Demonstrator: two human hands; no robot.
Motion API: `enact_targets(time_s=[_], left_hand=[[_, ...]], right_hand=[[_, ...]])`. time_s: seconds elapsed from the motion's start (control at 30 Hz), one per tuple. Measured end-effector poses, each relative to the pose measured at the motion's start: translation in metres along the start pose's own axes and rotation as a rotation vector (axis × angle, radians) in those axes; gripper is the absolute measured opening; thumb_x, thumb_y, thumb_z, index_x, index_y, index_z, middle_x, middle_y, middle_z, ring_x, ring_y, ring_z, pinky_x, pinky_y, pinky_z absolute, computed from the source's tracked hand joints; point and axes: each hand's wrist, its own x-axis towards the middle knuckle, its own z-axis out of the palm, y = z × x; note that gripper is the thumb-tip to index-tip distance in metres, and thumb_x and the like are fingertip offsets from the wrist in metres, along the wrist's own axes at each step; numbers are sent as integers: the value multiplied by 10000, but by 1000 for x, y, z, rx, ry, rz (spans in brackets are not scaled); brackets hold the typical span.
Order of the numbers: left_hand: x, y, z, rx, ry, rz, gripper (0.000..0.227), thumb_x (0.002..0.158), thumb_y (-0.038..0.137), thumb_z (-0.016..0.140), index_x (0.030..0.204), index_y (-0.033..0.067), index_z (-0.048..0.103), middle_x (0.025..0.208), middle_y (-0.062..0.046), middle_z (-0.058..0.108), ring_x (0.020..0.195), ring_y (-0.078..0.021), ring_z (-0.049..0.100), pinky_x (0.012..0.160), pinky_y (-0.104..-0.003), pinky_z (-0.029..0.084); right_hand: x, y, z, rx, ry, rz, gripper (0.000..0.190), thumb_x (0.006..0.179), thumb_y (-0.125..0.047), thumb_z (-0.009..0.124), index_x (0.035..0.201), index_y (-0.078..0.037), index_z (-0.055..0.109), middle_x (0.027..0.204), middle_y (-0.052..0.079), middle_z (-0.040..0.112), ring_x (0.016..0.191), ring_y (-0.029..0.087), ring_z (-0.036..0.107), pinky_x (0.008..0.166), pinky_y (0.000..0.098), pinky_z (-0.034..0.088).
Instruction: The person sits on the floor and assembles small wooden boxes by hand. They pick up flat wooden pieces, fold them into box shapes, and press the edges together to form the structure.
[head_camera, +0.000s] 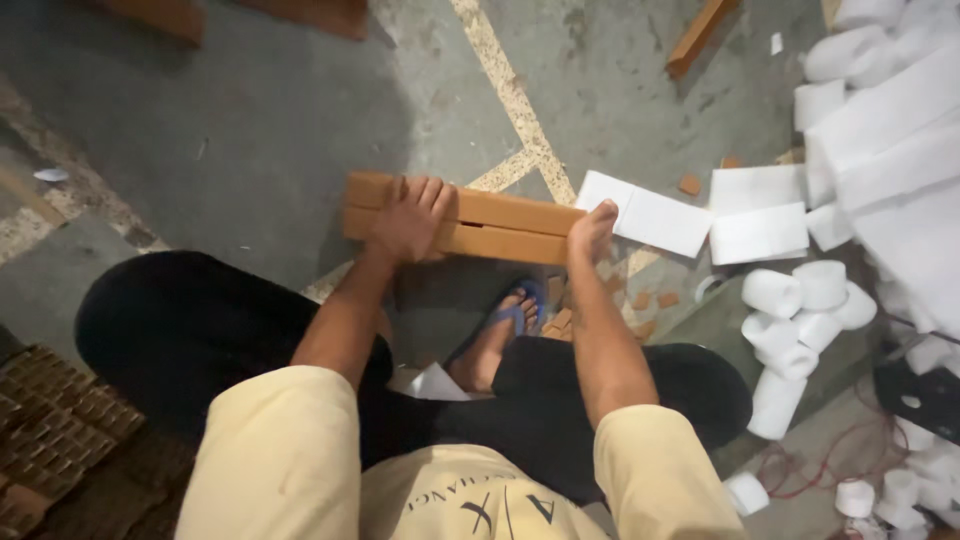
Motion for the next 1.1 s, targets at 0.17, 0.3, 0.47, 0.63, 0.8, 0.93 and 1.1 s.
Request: enact_targets(time_s=[0.17,0.3,0.47,0.63,0.8,0.93,1.1], left_hand=[[-18,9,-5,50,0,-18,1132,574,613,843,1475,77,416,1440,-93,467,1378,-272,386,1136,-554,245],[-16,10,4,5,3,-27,1138,601,636,844,1483,54,420,1440,-114,475,1385,-297,394,1150,-554,235],[-8,2,9,20,-111,-20,1200,562,634,861,1493,33,398,1482,-143,451,1401,-313,372,1141,-565,207],[2,-2,11,-30,-206,-52,1201,574,603,869,1513,57,356,1509,-149,409,1428,-323,338,1137,-585,200],[-1,5,-3,-50,-179,-61,1180,575,592,870,1503,78,353,1508,-135,403,1416,-304,338,1132,-596,206],[-16,10,-4,-23,-45,-24,1144,595,604,846,1496,59,398,1471,-131,441,1409,-319,371,1154,-558,233],[-17,8,12,49,97,8,1097,651,656,796,1481,30,447,1448,-138,487,1377,-312,411,1135,-559,252]], right_hand=[[-47,-27,-33,-268,215,-479,685,1017,-571,353,1507,-103,453,1503,165,507,1424,344,428,1095,684,288],[-64,-60,-43,-488,-91,-1079,716,1040,-626,389,1498,-85,488,1519,143,515,1427,311,416,1145,714,230],[-62,-81,-57,-281,-519,-1386,907,960,-786,403,1487,-54,502,1394,196,610,1328,378,540,1137,528,367],[-44,-78,-57,-145,-499,-1435,1040,899,-884,412,1488,-33,505,1309,219,639,1245,384,591,1116,507,416],[-57,-77,-58,-40,-438,-1152,1002,900,-873,389,1484,-69,508,1317,185,665,1259,387,596,1098,494,425],[-72,-86,-58,-60,-322,-963,911,949,-816,326,1466,-91,515,1349,156,647,1296,343,580,1120,510,390],[-129,-82,-30,-218,-218,-1230,863,1001,-778,344,1483,-75,478,1516,153,484,1468,374,389,1162,623,311]])
